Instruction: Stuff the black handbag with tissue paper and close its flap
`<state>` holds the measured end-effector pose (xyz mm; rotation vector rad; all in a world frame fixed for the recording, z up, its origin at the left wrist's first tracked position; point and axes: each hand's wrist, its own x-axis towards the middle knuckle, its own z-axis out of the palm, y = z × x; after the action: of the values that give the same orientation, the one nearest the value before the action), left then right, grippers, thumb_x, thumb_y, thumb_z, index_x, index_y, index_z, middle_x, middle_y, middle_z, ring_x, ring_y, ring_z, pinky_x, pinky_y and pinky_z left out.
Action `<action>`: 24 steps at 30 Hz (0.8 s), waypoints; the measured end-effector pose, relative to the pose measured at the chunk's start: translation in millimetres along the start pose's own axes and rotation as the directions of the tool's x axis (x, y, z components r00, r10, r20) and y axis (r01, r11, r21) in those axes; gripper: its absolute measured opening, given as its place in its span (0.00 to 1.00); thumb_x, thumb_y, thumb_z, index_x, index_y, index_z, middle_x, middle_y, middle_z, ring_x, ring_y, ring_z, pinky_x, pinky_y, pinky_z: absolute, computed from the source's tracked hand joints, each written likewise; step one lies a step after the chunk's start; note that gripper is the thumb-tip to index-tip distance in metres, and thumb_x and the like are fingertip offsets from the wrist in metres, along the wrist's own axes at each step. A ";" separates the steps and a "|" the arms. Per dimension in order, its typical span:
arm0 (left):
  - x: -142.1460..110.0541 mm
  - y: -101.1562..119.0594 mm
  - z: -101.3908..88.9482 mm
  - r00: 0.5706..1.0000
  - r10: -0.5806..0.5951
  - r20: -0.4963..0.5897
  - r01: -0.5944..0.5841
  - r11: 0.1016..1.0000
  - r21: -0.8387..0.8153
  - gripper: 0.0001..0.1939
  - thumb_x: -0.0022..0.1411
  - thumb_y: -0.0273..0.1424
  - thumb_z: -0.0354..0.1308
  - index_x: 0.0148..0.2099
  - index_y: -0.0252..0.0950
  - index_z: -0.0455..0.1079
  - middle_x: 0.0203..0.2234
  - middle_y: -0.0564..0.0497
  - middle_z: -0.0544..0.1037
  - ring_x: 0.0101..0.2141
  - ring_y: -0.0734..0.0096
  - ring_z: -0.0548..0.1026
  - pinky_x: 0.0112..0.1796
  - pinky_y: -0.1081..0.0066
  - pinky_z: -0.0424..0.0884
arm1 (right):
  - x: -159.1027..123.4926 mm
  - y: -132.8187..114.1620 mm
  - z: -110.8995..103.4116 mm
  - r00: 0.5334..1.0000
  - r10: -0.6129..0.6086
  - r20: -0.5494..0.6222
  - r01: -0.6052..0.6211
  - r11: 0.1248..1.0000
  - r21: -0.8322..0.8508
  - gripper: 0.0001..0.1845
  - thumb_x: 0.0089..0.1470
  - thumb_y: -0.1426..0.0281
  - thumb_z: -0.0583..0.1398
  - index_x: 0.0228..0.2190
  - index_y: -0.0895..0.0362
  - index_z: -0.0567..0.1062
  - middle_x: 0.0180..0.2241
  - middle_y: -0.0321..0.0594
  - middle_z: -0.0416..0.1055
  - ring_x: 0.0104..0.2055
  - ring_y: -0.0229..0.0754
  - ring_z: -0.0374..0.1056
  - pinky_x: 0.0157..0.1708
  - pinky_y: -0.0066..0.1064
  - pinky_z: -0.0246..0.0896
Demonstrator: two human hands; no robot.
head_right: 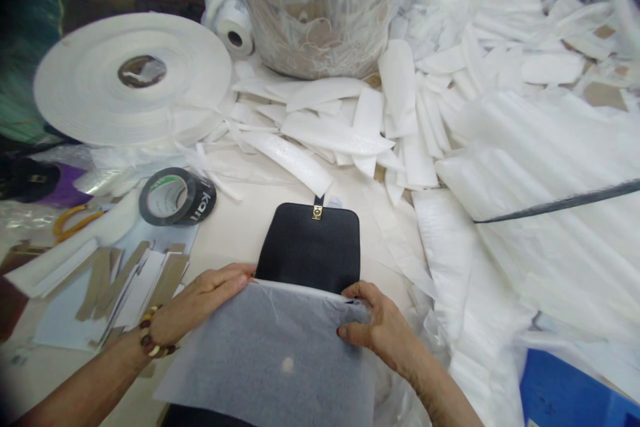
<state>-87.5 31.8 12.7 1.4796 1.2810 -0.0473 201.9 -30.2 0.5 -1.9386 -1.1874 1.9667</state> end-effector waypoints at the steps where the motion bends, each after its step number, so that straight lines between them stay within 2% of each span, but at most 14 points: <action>1: -0.4 -0.2 1.0 1.000 0.013 -0.002 -0.013 1.000 0.008 0.21 0.58 0.45 0.44 0.33 0.36 0.70 0.40 0.47 0.73 0.45 0.61 0.69 0.48 0.68 0.62 | -2.5 2.1 1.7 0.999 -0.026 -0.039 0.025 0.999 -0.044 0.24 0.35 0.64 0.62 0.38 0.57 0.68 0.37 0.41 0.68 0.40 0.47 0.64 0.41 0.38 0.58; 3: -1.9 0.1 3.3 0.999 0.033 0.000 -0.033 0.999 0.011 0.18 0.56 0.44 0.47 0.34 0.36 0.70 0.40 0.48 0.73 0.44 0.62 0.70 0.46 0.69 0.63 | -10.4 10.2 6.6 0.980 -0.126 -0.153 0.103 0.984 -0.146 0.26 0.39 0.61 0.62 0.43 0.55 0.68 0.48 0.44 0.63 0.50 0.50 0.61 0.50 0.43 0.55; 4: -2.7 0.3 4.2 0.999 0.033 -0.006 -0.033 0.999 0.008 0.17 0.56 0.44 0.48 0.34 0.37 0.70 0.40 0.48 0.72 0.44 0.62 0.70 0.46 0.69 0.63 | -16.1 15.7 9.1 0.955 -0.201 -0.217 0.157 0.966 -0.204 0.27 0.42 0.59 0.62 0.46 0.53 0.67 0.53 0.44 0.58 0.54 0.51 0.57 0.54 0.44 0.52; 7: -3.6 0.0 6.1 1.000 0.026 -0.011 -0.026 1.000 0.005 0.17 0.56 0.43 0.48 0.35 0.37 0.71 0.42 0.48 0.72 0.45 0.62 0.69 0.47 0.69 0.63 | -38.3 32.6 13.3 0.842 -0.437 -0.315 0.313 0.873 -0.374 0.24 0.54 0.63 0.55 0.53 0.48 0.60 0.60 0.41 0.48 0.61 0.48 0.48 0.57 0.45 0.50; 9: -3.2 -0.9 6.7 1.000 0.024 -0.017 -0.024 1.000 0.005 0.17 0.57 0.44 0.48 0.35 0.37 0.71 0.43 0.48 0.72 0.45 0.61 0.69 0.48 0.68 0.62 | -52.5 39.7 12.3 0.752 -0.592 -0.291 0.417 0.768 -0.487 0.23 0.57 0.70 0.51 0.54 0.46 0.58 0.61 0.39 0.47 0.62 0.46 0.47 0.57 0.41 0.53; 12: -2.4 -1.9 7.1 1.000 0.020 -0.021 -0.020 1.000 -0.001 0.17 0.56 0.44 0.48 0.35 0.37 0.71 0.43 0.48 0.72 0.45 0.60 0.69 0.48 0.67 0.62 | -61.7 44.0 9.4 0.644 -0.751 -0.144 0.524 0.570 -0.633 0.25 0.53 0.78 0.51 0.51 0.47 0.63 0.61 0.38 0.48 0.63 0.48 0.45 0.56 0.43 0.55; 14: -2.1 -1.8 6.5 1.000 0.015 -0.022 -0.015 1.000 -0.005 0.18 0.56 0.45 0.49 0.35 0.37 0.71 0.43 0.48 0.72 0.45 0.59 0.69 0.48 0.66 0.63 | -58.0 46.1 9.2 0.554 -0.831 -0.042 0.582 0.423 -0.695 0.23 0.51 0.76 0.51 0.48 0.48 0.67 0.60 0.39 0.52 0.62 0.50 0.47 0.54 0.45 0.57; 16: -1.5 -1.4 4.6 1.000 0.012 -0.022 -0.012 1.000 -0.005 0.18 0.55 0.45 0.49 0.35 0.37 0.71 0.43 0.47 0.73 0.44 0.59 0.69 0.48 0.65 0.63 | -50.6 48.3 10.1 0.467 -0.884 -0.005 0.611 0.327 -0.720 0.19 0.53 0.72 0.50 0.45 0.49 0.71 0.57 0.40 0.58 0.61 0.50 0.50 0.52 0.45 0.58; 17: -0.9 -1.0 3.2 1.000 0.012 -0.013 -0.012 1.000 -0.003 0.18 0.55 0.45 0.50 0.34 0.37 0.72 0.42 0.47 0.73 0.44 0.59 0.69 0.47 0.65 0.63 | -47.2 49.2 10.5 0.455 -0.890 -0.008 0.616 0.321 -0.719 0.18 0.54 0.71 0.49 0.43 0.50 0.71 0.56 0.41 0.60 0.60 0.50 0.51 0.52 0.45 0.58; 18: 0.1 -0.6 1.5 1.000 0.016 0.003 -0.016 1.000 0.000 0.18 0.54 0.45 0.50 0.34 0.36 0.72 0.41 0.47 0.73 0.43 0.59 0.70 0.46 0.66 0.63 | -44.5 49.5 10.6 0.477 -0.879 -0.005 0.618 0.339 -0.709 0.17 0.55 0.70 0.48 0.43 0.51 0.72 0.56 0.42 0.61 0.60 0.50 0.51 0.53 0.45 0.58; 20: 2.7 0.6 -1.9 0.999 0.025 0.040 -0.025 1.000 0.014 0.19 0.54 0.46 0.51 0.33 0.35 0.72 0.36 0.47 0.73 0.41 0.59 0.70 0.44 0.67 0.64 | -42.0 48.4 9.8 0.563 -0.826 0.008 0.610 0.409 -0.679 0.17 0.57 0.70 0.47 0.41 0.53 0.72 0.55 0.43 0.62 0.61 0.49 0.50 0.54 0.45 0.55; 21: 4.4 1.3 -3.3 0.998 0.028 0.054 -0.030 0.999 0.024 0.20 0.54 0.46 0.50 0.31 0.35 0.72 0.33 0.48 0.73 0.39 0.60 0.71 0.42 0.67 0.65 | -41.9 47.2 9.1 0.591 -0.807 0.019 0.613 0.434 -0.660 0.17 0.58 0.69 0.46 0.41 0.54 0.72 0.55 0.44 0.62 0.61 0.48 0.49 0.55 0.45 0.54; 22: 6.1 2.0 -4.4 0.998 0.030 0.060 -0.032 0.999 0.038 0.21 0.55 0.47 0.49 0.30 0.34 0.72 0.30 0.48 0.72 0.37 0.60 0.71 0.41 0.68 0.65 | -42.3 45.7 8.3 0.603 -0.797 0.024 0.618 0.449 -0.645 0.17 0.59 0.67 0.46 0.40 0.54 0.72 0.55 0.45 0.62 0.61 0.48 0.49 0.55 0.46 0.53; 24: 9.4 3.5 -5.4 0.998 0.028 0.049 -0.032 0.997 0.067 0.23 0.56 0.48 0.47 0.28 0.34 0.70 0.26 0.49 0.70 0.34 0.62 0.70 0.38 0.69 0.64 | -43.4 42.8 7.2 0.600 -0.800 0.006 0.626 0.464 -0.626 0.19 0.60 0.64 0.44 0.39 0.54 0.73 0.54 0.45 0.63 0.61 0.49 0.50 0.56 0.46 0.52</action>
<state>-84.3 42.6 11.2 1.5469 1.2289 -0.1069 220.5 -88.2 7.9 -1.3740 -2.2077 0.8677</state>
